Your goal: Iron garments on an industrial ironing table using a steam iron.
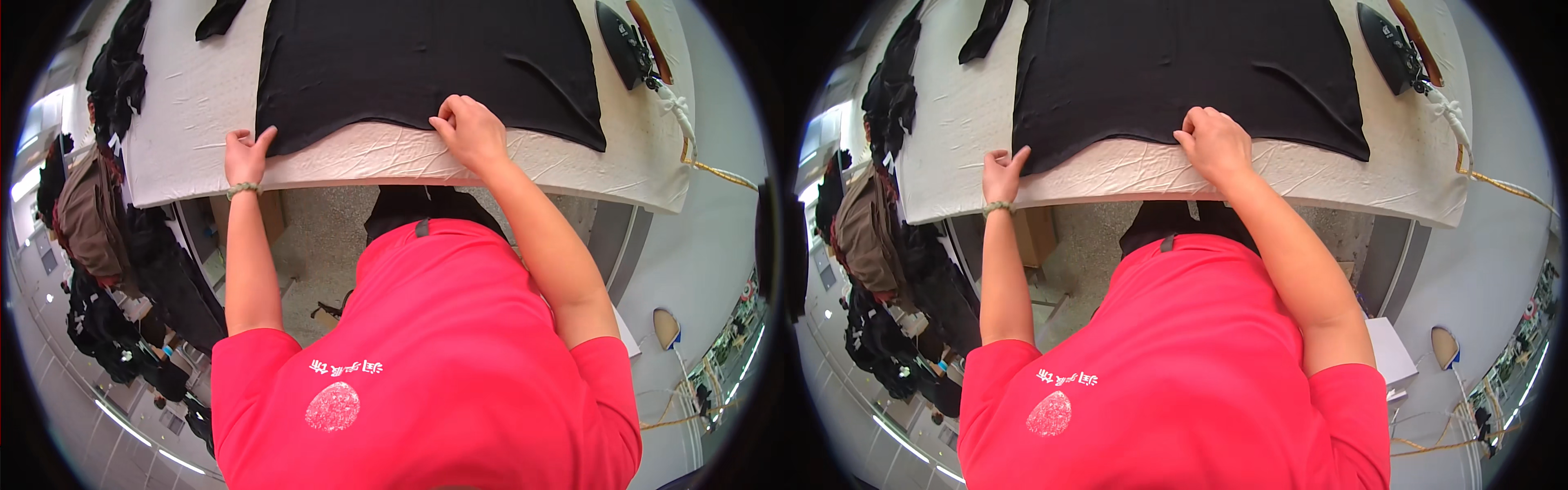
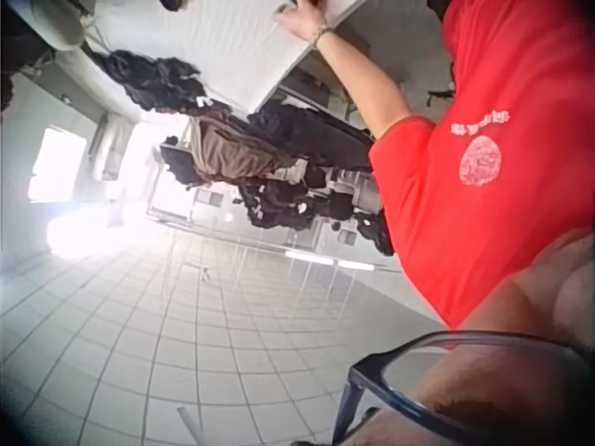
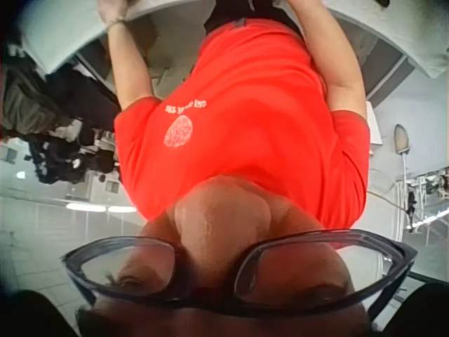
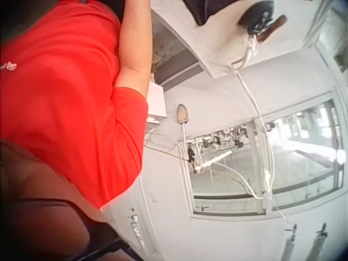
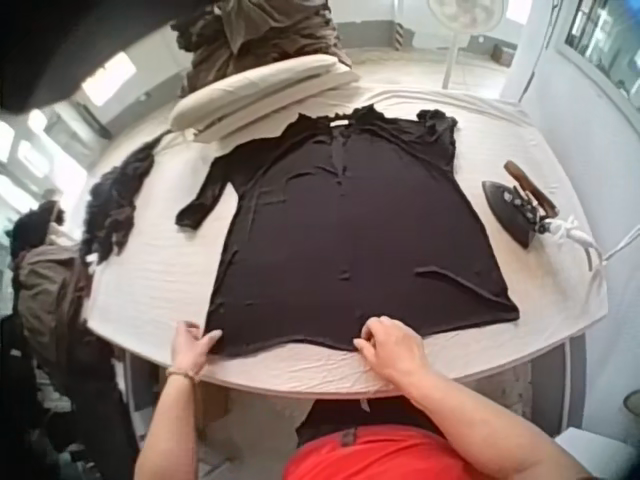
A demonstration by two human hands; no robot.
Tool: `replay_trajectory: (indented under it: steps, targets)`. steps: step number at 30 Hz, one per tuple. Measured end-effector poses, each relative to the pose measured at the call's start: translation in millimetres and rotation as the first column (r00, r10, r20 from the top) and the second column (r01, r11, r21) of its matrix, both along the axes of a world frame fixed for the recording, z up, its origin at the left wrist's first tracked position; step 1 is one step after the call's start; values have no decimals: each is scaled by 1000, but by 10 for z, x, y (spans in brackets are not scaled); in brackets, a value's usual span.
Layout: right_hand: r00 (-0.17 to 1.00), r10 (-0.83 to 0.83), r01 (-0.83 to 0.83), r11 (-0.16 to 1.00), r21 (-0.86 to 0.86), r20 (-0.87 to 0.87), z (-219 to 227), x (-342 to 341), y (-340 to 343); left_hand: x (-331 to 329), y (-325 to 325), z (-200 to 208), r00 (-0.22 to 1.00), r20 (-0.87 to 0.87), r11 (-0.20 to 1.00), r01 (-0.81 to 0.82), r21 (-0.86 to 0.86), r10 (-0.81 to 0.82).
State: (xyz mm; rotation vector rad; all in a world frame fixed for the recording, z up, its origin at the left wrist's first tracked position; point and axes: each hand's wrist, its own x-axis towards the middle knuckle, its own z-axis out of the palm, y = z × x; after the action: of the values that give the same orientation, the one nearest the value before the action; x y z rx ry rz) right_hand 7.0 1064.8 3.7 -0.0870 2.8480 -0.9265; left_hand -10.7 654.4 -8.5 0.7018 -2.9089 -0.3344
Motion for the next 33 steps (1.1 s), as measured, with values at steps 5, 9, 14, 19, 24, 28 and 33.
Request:
replay_trajectory:
  steps: [5, 9, 14, 19, 24, 28, 33]
  targets:
    - [975, -42, 41, 999, 9, 220, 176, -84, -11, -182, -474, 276, 915, 287, 650, -37, 759, -283]
    - [975, -60, 60, 998, 9, 215, 159, -93, -73, -86, -690, 31, 937, 119, 687, 150, 712, -328]
    - [986, -111, 109, 994, 25, 121, 148, 0, -121, -266, -253, 324, 880, 324, 922, 258, 288, -347]
    - [971, -239, 239, 971, -16, -13, 203, 164, -252, -1056, 293, 464, 706, -130, 649, 696, 307, -696]
    - [682, -678, 726, 580, -369, 274, 98, 566, -457, -2505, 1510, 343, 696, -50, 203, 277, 939, -716]
    - [396, -693, 863, 56, -502, 602, 55, 596, -624, -3606, 2317, 122, 711, -82, 113, 223, 968, -699]
    - [279, -682, 817, -200, -540, 676, 126, 580, -784, -4503, 2607, -96, 543, 216, 167, -139, 976, -812]
